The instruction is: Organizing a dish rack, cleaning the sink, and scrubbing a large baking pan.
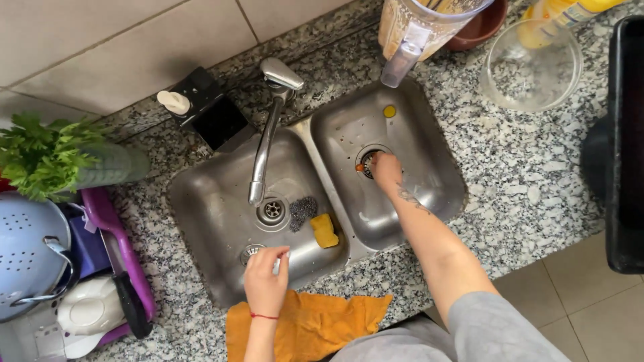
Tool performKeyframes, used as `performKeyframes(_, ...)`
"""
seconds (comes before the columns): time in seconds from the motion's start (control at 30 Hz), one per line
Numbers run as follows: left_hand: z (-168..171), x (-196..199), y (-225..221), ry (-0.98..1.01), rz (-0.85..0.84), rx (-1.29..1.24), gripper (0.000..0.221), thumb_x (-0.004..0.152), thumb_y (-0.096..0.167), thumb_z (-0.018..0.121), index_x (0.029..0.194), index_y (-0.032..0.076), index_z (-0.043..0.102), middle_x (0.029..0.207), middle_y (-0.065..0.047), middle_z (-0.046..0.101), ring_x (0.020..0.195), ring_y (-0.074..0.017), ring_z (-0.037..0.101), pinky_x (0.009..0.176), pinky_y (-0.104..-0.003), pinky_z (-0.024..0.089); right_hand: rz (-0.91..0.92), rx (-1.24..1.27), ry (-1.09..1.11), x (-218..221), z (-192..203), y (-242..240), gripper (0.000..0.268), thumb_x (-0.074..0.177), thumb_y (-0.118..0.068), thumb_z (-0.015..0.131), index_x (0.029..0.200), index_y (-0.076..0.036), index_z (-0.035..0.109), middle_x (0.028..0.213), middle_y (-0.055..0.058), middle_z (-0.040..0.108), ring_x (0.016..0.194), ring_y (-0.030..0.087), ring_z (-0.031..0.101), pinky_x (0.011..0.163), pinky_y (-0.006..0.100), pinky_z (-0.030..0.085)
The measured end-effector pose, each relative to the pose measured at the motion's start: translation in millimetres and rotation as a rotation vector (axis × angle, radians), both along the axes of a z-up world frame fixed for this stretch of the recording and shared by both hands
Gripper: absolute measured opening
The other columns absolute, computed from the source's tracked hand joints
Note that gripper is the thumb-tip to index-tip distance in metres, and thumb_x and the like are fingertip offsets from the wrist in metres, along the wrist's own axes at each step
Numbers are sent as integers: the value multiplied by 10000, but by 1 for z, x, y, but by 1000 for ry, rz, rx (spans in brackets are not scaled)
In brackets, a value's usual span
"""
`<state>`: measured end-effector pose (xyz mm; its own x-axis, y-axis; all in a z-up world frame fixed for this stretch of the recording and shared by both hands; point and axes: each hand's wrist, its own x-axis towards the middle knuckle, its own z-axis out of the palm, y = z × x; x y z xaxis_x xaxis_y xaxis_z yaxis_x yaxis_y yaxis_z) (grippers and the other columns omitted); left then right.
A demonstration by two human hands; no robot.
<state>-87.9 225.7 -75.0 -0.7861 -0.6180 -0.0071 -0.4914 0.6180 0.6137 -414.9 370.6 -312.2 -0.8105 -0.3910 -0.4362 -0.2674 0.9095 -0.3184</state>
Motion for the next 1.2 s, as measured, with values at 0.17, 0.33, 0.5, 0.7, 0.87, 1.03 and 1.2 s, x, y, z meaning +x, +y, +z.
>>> performKeyframes(0.17, 8, -25, 12, 68, 113, 286, 113, 848, 190, 598, 900, 160, 693, 826, 34, 651, 675, -117, 531, 699, -263, 448, -46, -274, -7, 7, 99, 11, 182, 754, -153, 575, 907, -132, 671, 897, 90, 652, 800, 293, 616, 727, 373, 464)
performKeyframes(0.33, 12, -90, 31, 236, 192, 819, 357, 940, 217, 514, 1268, 78, 536, 1217, -206, 589, 1107, -365, 565, 915, -457, 457, 391, -459, 207, 72, 204, 9, 112, 771, -122, 675, 882, -125, 654, 803, 73, 642, 829, 255, 628, 740, 354, 516)
performKeyframes(0.5, -46, -125, 44, 424, 495, 973, 371, 988, 333, 424, 1003, 81, 697, 1012, -115, 650, 915, -195, 584, 859, -329, 472, 614, -752, 378, 140, 277, -11, 166, 824, -55, 633, 984, -63, 588, 953, 90, 574, 882, 239, 566, 780, 339, 501)
performKeyframes(0.7, -37, -118, 52, 560, 653, 990, 353, 964, 390, 471, 899, 135, 707, 850, -23, 652, 793, -114, 565, 797, -238, 462, -839, -972, -1116, 161, 229, -5, 396, 948, -283, 512, 1222, 1, 487, 968, 96, 500, 878, 200, 563, 871, 400, 528)
performKeyframes(0.87, 2, -131, 49, 725, 555, 1136, 393, 960, 445, 444, 979, 122, 667, 1000, -6, 643, 878, -88, 565, 850, -211, 448, -827, -1159, -1025, 152, 266, -19, 278, 892, -169, 611, 1111, 2, 619, 944, 118, 659, 821, 174, 662, 762, 340, 555)
performKeyframes(1.03, 18, -135, 43, 1171, 467, 1868, 574, 978, 449, 306, 1374, 48, 414, 1426, -132, 420, 1310, -297, 391, 1062, -419, 351, -54, -1174, 72, 143, 321, -24, 109, 866, -210, 664, 939, -169, 735, 795, -9, 711, 737, 117, 665, 708, 233, 536)
performKeyframes(1.2, -23, -127, 46, 1255, 467, 2138, 416, 989, 301, 373, 1356, 126, 459, 1402, -72, 449, 1260, -289, 454, 1037, -466, 406, 351, -1181, 603, 150, 333, -20, 107, 848, -158, 670, 940, -107, 691, 1015, 41, 704, 920, 227, 673, 817, 343, 534)
